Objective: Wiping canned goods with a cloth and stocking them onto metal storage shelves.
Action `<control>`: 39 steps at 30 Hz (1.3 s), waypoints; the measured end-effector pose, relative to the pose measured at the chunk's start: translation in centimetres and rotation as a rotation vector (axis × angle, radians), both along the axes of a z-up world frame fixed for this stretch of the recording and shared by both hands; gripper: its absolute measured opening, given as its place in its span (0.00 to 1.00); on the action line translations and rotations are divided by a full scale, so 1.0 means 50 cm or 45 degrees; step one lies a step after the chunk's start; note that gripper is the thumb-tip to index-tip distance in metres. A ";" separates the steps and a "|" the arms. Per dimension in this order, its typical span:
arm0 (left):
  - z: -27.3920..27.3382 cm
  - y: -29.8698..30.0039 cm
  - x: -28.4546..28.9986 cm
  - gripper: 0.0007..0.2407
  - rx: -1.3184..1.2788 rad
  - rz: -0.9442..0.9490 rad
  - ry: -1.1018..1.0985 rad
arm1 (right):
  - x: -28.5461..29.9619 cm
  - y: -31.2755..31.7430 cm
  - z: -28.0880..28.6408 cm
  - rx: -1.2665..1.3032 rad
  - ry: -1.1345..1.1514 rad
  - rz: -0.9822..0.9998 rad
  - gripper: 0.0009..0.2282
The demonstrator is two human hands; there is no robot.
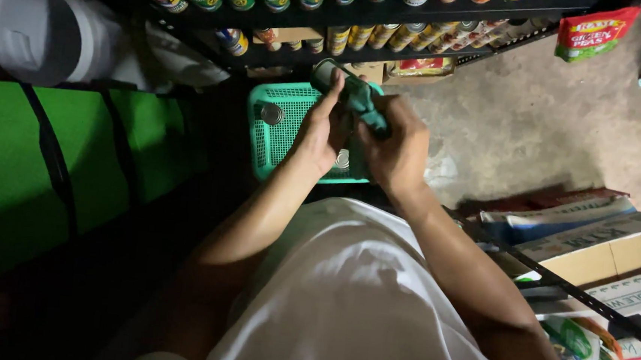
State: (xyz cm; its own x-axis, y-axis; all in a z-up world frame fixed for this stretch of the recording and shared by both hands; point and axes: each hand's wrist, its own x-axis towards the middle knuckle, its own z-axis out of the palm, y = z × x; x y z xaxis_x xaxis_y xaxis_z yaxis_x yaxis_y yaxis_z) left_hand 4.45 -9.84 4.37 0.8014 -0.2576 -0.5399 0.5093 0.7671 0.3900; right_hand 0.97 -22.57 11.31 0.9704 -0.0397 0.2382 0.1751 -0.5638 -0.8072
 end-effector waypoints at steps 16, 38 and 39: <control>-0.028 -0.004 -0.005 0.29 0.065 0.015 0.074 | 0.014 -0.037 -0.031 -0.157 -0.066 0.211 0.13; -0.071 0.003 0.006 0.30 0.367 0.106 -0.292 | 0.035 -0.040 -0.046 0.619 0.574 -0.033 0.04; -0.053 0.011 0.015 0.30 0.460 0.073 -0.299 | 0.029 -0.037 -0.030 0.306 0.507 0.045 0.08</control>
